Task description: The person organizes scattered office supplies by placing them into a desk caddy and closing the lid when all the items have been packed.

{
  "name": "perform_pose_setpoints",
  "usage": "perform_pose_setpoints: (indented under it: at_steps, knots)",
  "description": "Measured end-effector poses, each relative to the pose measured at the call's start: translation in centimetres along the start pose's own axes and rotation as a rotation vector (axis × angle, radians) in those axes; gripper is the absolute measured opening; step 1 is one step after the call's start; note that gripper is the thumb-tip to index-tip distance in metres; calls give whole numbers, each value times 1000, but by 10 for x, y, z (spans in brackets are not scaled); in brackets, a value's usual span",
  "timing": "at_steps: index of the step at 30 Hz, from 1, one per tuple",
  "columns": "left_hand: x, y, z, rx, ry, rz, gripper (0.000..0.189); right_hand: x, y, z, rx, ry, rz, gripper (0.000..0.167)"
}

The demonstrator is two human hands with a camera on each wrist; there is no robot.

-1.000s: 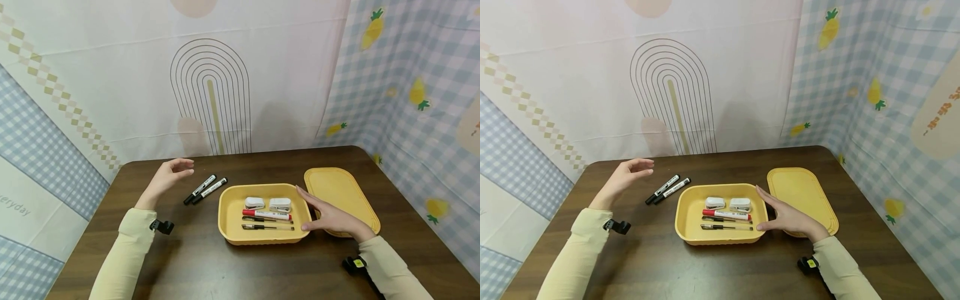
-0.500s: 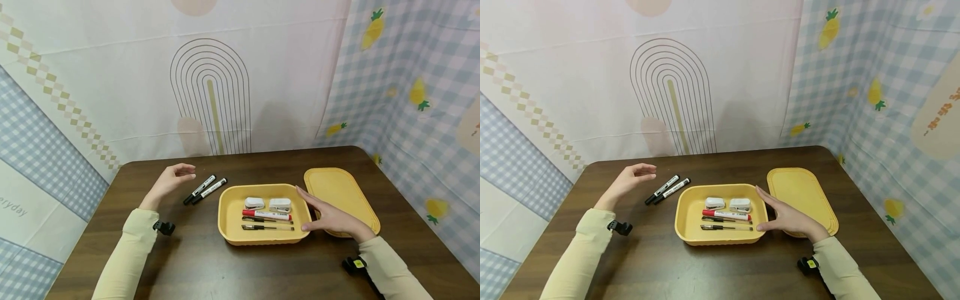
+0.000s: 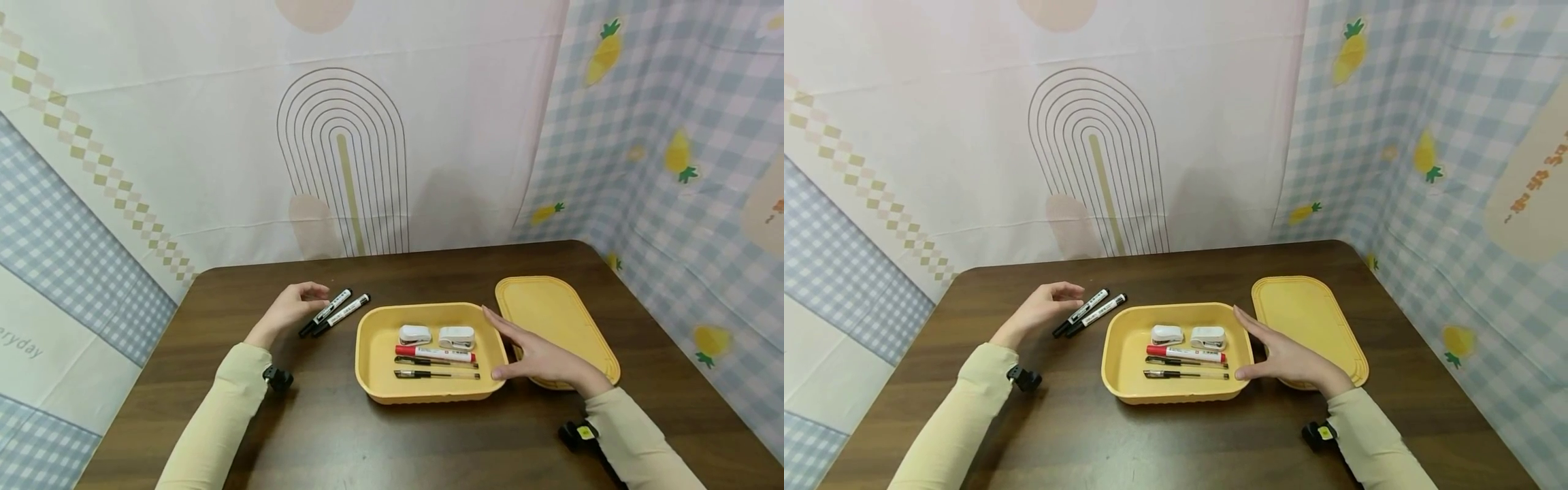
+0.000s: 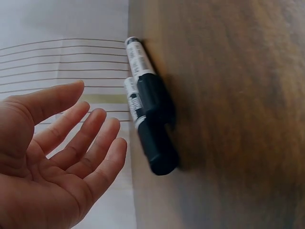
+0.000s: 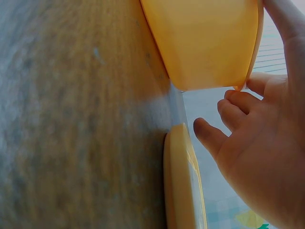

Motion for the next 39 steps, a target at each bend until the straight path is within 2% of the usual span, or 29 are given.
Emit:
perform_pose_setpoints:
  at_steps: [9,14,18,26,39]
  knots:
    - [8,8,-3,17,-35,-3,32,-1,0,0,-3,10,7,108]
    - [12,11,-5,21,-29,-19,32,-1,-1,0,-2,7,11,107]
    - [14,15,-6,55,-22,-27,37,-1,0,0,-3,8,15,107]
    - [10,20,-6,117,11,-3,42,-2,1,0,-3,6,9,108]
    - [6,26,-6,139,-23,-82,35,-2,1,0,-6,9,11,108]
Point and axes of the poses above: each hand's wrist, its own z-axis away from the middle knuckle, its own y-axis out of the palm, x = y × z, the point moved 4 cm from there along -z, towards the middle knuckle, and after that the axes turned 5 degrees about -y, right-handed, at the moved point
